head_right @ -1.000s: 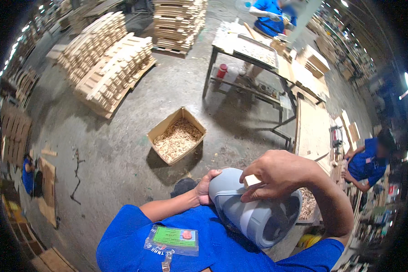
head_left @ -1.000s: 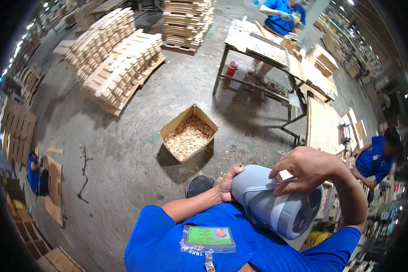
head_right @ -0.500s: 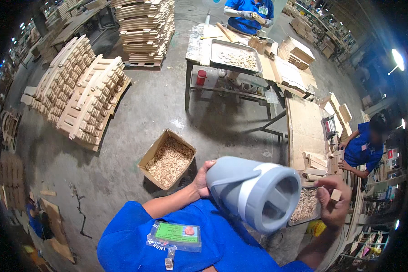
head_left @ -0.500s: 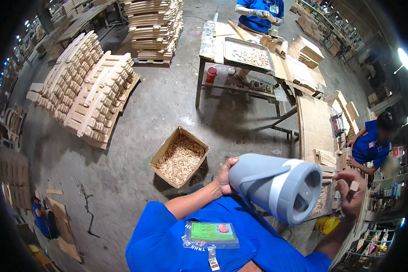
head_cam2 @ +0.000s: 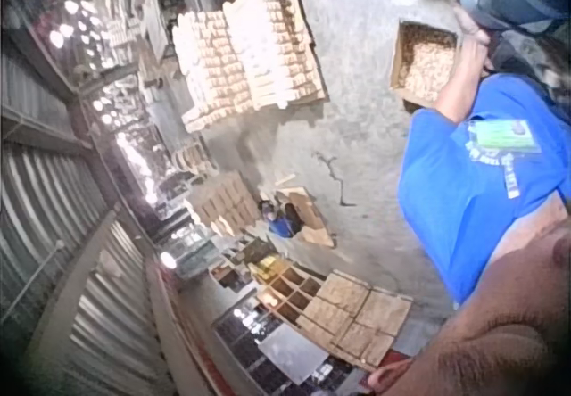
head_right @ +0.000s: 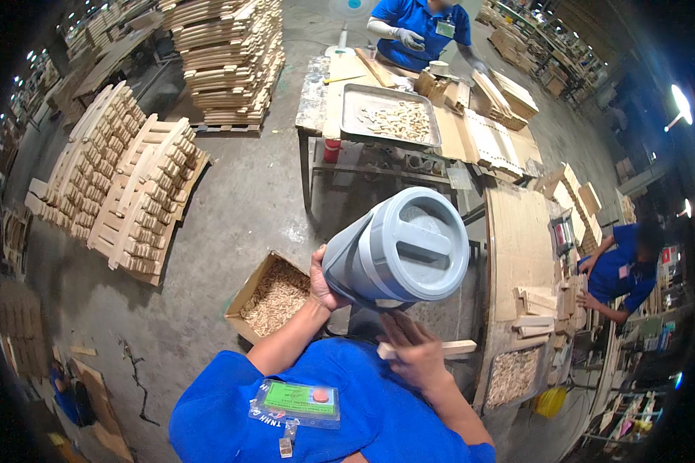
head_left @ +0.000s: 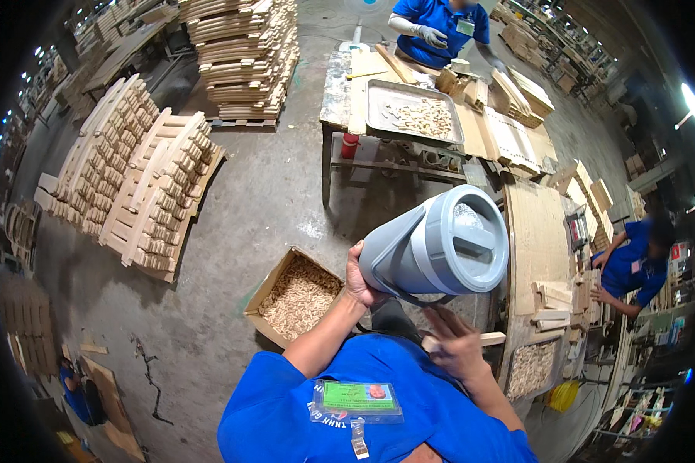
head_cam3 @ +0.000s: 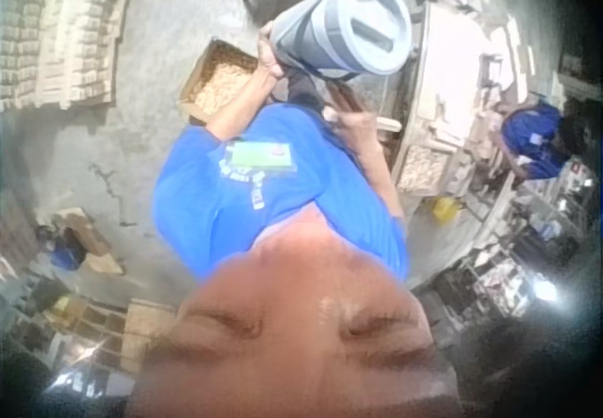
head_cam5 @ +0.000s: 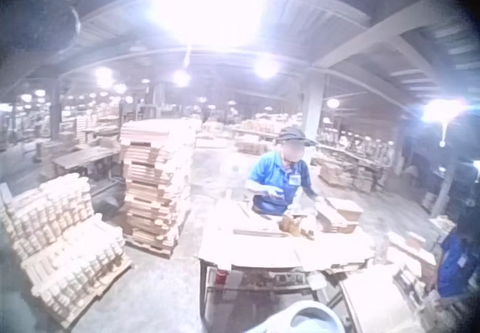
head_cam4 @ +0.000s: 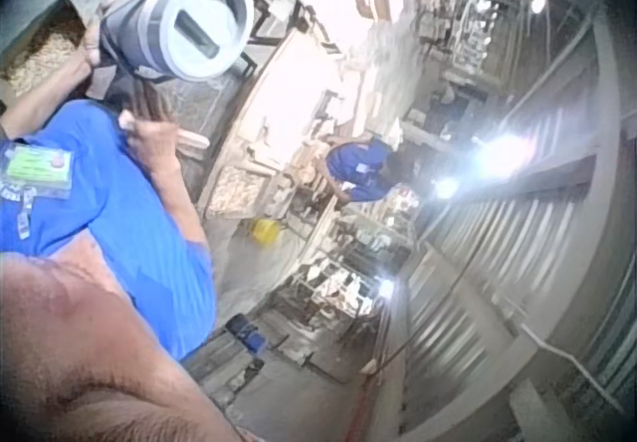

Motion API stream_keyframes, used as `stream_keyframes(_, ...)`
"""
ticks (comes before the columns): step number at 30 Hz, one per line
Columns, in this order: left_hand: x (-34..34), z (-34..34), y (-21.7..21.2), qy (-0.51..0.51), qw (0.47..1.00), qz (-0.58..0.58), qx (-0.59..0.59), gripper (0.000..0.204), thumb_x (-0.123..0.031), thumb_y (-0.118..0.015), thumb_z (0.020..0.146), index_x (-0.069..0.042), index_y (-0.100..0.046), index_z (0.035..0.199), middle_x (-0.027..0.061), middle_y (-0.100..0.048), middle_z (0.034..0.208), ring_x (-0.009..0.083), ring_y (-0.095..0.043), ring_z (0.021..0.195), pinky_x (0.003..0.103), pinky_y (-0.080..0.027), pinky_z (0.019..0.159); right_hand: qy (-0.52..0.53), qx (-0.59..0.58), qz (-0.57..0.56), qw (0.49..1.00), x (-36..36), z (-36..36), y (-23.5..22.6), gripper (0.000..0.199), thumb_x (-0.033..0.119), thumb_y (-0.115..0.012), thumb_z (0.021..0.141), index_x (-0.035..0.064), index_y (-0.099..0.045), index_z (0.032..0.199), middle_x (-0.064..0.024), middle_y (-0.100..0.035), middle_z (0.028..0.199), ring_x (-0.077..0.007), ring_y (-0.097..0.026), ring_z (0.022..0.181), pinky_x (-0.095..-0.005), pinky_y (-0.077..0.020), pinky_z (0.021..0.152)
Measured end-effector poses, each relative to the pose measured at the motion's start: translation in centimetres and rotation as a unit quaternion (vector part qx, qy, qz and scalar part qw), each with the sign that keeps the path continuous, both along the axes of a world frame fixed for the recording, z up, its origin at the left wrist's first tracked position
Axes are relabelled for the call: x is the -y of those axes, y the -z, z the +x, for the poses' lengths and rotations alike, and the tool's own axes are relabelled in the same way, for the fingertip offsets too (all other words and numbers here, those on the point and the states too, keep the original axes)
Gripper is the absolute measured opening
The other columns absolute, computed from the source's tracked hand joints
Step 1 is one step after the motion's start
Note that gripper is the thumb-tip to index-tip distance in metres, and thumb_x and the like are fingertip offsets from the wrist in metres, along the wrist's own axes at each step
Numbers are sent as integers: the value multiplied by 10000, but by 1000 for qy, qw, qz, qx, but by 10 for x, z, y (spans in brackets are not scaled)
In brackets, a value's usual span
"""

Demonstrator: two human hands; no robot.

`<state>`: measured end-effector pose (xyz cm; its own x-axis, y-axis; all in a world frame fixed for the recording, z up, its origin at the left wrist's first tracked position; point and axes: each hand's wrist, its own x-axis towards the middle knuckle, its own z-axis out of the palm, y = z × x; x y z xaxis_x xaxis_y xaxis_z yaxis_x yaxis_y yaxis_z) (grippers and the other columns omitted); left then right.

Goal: The person inserts small wooden dowels into pre-drilled holes on rectangular wooden pieces. They pick up dowels from a tray and tap them into place using a wooden block, then place the finished pieces onto a stack.

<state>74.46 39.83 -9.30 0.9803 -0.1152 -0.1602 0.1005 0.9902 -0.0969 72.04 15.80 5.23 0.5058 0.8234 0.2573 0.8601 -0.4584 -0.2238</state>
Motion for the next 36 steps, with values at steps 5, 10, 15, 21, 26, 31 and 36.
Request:
stream_keyframes(5, 11, 66, 52, -29, 999, 10, -44, 721, -613, -628, 944, -99, -641, 1450, 149, -700, 1417, 375, -664, 1295, 604, -515, 1123, 31, -130, -154, 979, -3, 83, 25, 897, 78, -789, 749, 116, -475, 1588, -214, -629, 1425, -403, -749, 983, -482, -634, 765)
stream_keyframes(10, 12, 125, 100, 31, 981, 60, -179, 824, -707, -648, 881, -142, -605, 1479, 134, -648, 1470, 343, -671, 1246, 597, -559, 1035, 22, -329, 2, 944, 1, 182, -11, 413, 134, -823, 891, 52, -643, 1254, -145, -689, 866, -325, -711, 739, -431, -582, 689)
stream_keyframes(15, 7, 171, 116, 190, 820, 365, -396, 830, -719, -681, 849, -125, -640, 1427, 128, -663, 1308, 297, -663, 1119, 501, -613, 832, 159, -627, 93, 757, 12, 310, 49, 202, 95, -748, 972, 59, -623, 1126, 16, -627, 796, -57, -553, 634, -269, -477, 561)
stream_keyframes(21, -38, 150, 95, 190, 509, 746, -385, 816, -552, -717, 867, -69, -605, 1514, 219, -706, 1382, 351, -689, 1254, 440, -564, 1042, 211, -664, -95, 711, -40, 403, 183, 225, 113, -752, 929, 63, -629, 1110, -23, -626, 743, -137, -561, 501, -334, -440, 430)
stream_keyframes(26, -46, 127, 103, 300, 484, 714, -406, 776, -537, -675, 902, -110, -582, 1544, 233, -611, 1515, 391, -584, 1403, 484, -470, 1173, 256, -618, -182, 721, -43, 450, 292, 145, 44, -706, 913, 41, -606, 1018, -71, -610, 719, -213, -580, 498, -387, -482, 422)
stream_keyframes(31, -32, 139, 138, 405, 498, 627, -442, 789, -588, -680, 917, -250, -514, 1611, 192, -424, 1681, 454, -457, 1506, 690, -394, 1178, 378, -640, -194, 641, -96, 503, 344, 118, 40, -687, 921, 67, -583, 971, -66, -574, 715, -195, -517, 478, -361, -425, 380)
stream_keyframes(36, -80, 149, 158, 436, 545, 594, -400, 861, -545, -675, 960, -262, -330, 1697, 214, -316, 1721, 518, -339, 1554, 785, -323, 1168, 395, -696, -169, 575, -159, 551, 418, 77, 128, -625, 963, 138, -605, 1036, -32, -522, 753, -197, -508, 543, -348, -386, 430)
